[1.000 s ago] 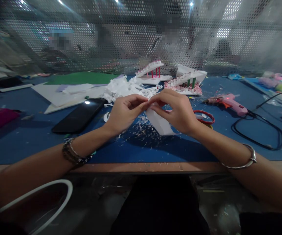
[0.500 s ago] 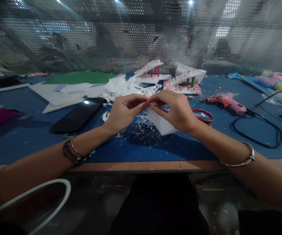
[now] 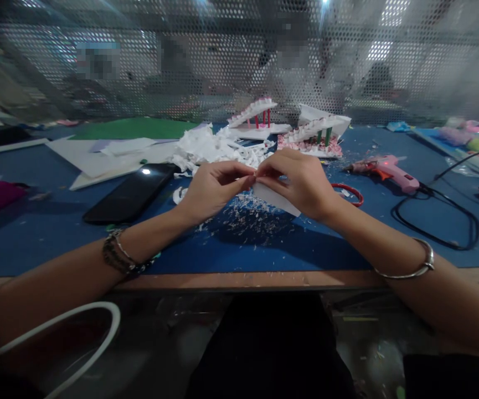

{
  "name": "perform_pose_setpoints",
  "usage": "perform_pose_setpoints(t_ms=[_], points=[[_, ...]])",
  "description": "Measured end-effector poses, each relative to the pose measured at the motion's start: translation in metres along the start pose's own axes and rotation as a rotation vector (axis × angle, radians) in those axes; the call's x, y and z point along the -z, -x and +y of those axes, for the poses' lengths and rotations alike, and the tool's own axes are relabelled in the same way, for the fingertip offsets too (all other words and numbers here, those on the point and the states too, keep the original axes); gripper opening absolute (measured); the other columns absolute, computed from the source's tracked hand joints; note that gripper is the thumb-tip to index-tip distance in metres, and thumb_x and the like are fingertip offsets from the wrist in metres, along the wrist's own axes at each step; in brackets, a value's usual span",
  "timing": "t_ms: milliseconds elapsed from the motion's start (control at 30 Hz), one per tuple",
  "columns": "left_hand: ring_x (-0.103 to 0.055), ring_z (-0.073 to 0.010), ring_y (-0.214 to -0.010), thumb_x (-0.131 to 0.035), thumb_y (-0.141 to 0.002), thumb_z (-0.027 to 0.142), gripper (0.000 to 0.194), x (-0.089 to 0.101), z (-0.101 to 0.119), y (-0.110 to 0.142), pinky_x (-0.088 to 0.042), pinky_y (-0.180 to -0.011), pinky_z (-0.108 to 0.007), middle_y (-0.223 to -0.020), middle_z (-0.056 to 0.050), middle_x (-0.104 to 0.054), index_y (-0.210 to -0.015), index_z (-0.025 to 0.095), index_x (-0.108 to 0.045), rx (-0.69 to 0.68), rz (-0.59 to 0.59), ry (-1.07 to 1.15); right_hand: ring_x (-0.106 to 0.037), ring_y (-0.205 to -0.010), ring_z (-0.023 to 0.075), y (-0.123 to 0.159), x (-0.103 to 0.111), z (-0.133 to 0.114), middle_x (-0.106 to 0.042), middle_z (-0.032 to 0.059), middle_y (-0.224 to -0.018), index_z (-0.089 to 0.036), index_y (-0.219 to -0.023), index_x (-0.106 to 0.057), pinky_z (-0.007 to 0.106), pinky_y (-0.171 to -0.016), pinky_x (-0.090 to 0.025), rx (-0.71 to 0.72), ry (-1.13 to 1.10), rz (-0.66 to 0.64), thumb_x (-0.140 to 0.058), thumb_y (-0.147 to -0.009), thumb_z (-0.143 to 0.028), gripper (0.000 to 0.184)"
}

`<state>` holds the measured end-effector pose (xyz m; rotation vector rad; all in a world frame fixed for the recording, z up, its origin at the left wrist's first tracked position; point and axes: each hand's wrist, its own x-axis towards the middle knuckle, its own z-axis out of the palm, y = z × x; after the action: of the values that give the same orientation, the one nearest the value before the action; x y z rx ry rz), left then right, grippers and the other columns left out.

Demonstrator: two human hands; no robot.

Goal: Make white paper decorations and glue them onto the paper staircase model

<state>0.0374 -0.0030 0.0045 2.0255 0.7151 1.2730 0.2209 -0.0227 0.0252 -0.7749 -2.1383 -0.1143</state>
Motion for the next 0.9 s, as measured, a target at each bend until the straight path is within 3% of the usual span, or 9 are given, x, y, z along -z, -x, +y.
perform_pose_setpoints(t_ms=[333, 767, 900], points=[[-0.062, -0.0108, -0.076, -0.065, -0.074, 0.032, 0.019, -0.0034, 0.0016, 0.0018, -0.051, -0.065, -0.019, -0.081, -0.003, -0.066, -0.084, 0.015, -0.064, -0.048, 0.017, 0.042, -0.058, -0.065, 0.0103, -0.0004, -0.0041, -0.0024, -0.062, -0.0010, -0.069, -0.018, -0.073, -0.060, 0.025, -0.063, -0.054, -0.167, -0.237, 0.078, -0.064, -0.074, -0.030, 0.012], [-0.060, -0.0113, -0.080, -0.065, -0.074, 0.027, 0.017, 0.0028, 0.0057, -0.0004, -0.048, -0.066, -0.020, -0.085, -0.001, -0.064, -0.089, 0.019, -0.062, -0.086, 0.010, 0.039, -0.056, -0.061, 0.0094, -0.0050, -0.0008, 0.0022, -0.062, -0.0008, -0.069, -0.020, -0.071, -0.061, 0.022, -0.051, -0.046, -0.295, -0.532, -0.009, -0.066, -0.072, -0.026, 0.008], [-0.061, -0.0115, -0.080, -0.066, -0.073, 0.030, 0.029, 0.0053, 0.0084, -0.0005, -0.049, -0.067, -0.020, -0.082, 0.000, -0.065, -0.100, 0.022, -0.058, -0.065, -0.029, 0.074, -0.055, -0.059, 0.0085, -0.0053, -0.0005, -0.0008, -0.061, -0.0010, -0.068, -0.018, -0.072, -0.060, 0.021, -0.051, -0.046, -0.339, -0.617, -0.061, -0.064, -0.073, -0.026, 0.009]])
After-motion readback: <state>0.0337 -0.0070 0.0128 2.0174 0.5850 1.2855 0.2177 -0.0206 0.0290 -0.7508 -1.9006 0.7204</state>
